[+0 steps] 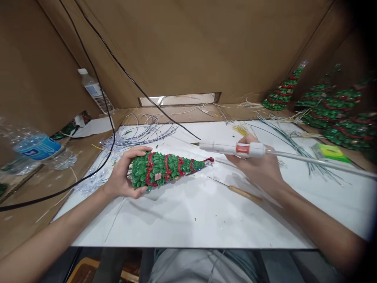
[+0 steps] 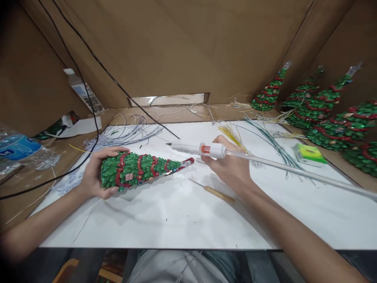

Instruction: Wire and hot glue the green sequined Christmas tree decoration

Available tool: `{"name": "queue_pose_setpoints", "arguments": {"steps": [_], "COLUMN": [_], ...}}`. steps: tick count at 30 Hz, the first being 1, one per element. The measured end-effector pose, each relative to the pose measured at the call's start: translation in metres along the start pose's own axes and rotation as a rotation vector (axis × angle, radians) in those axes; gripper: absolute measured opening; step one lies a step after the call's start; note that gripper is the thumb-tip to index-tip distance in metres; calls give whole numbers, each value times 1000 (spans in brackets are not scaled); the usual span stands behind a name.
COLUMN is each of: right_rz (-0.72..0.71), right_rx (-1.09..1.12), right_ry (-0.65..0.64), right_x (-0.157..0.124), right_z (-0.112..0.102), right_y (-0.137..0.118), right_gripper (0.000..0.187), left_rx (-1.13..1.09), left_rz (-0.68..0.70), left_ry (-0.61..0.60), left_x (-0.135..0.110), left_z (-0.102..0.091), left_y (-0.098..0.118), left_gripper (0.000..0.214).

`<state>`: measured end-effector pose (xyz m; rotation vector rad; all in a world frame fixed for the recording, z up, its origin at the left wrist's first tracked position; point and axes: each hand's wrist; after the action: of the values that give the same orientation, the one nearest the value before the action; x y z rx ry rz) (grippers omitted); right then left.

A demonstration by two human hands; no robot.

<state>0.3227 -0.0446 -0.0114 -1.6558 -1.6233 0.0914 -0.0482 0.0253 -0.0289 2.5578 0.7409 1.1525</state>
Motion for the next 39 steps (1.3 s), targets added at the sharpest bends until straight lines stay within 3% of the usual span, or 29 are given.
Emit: {"name": "queue_pose_setpoints", "arguments": {"steps": [2, 5, 11, 33, 39], "right_rz": [-13, -86, -273, -274, -234], "right_rx": [-145, -378, -559, -441, -336], "right_ry": [22, -45, -123, -176, -190], "right_x": [7, 17, 26, 36, 36], "right_z": [-1, -2, 7, 22, 21], "right_y": [10, 27, 54, 80, 83], "right_gripper": [28, 14, 24, 25, 36], "left_rx": [-1, 3, 26, 111, 116], "left_rz": [2, 3, -7, 42, 64], "left_ry": [-11, -21, -31, -34, -42], "left_x": [-1, -1, 0, 1, 2], "left_z": [0, -1, -3, -4, -4], "left_y": [0, 0, 4, 12, 12], "left_gripper": [78, 78, 75, 76, 78]}}
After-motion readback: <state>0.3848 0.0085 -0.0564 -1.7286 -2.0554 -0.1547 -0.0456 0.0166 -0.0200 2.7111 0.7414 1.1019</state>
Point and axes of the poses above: each hand's wrist, its own x-axis towards the middle knuckle, its own z-axis out of the palm, y = z × x, and after that the axes turned 6 degrees about -z, right-handed
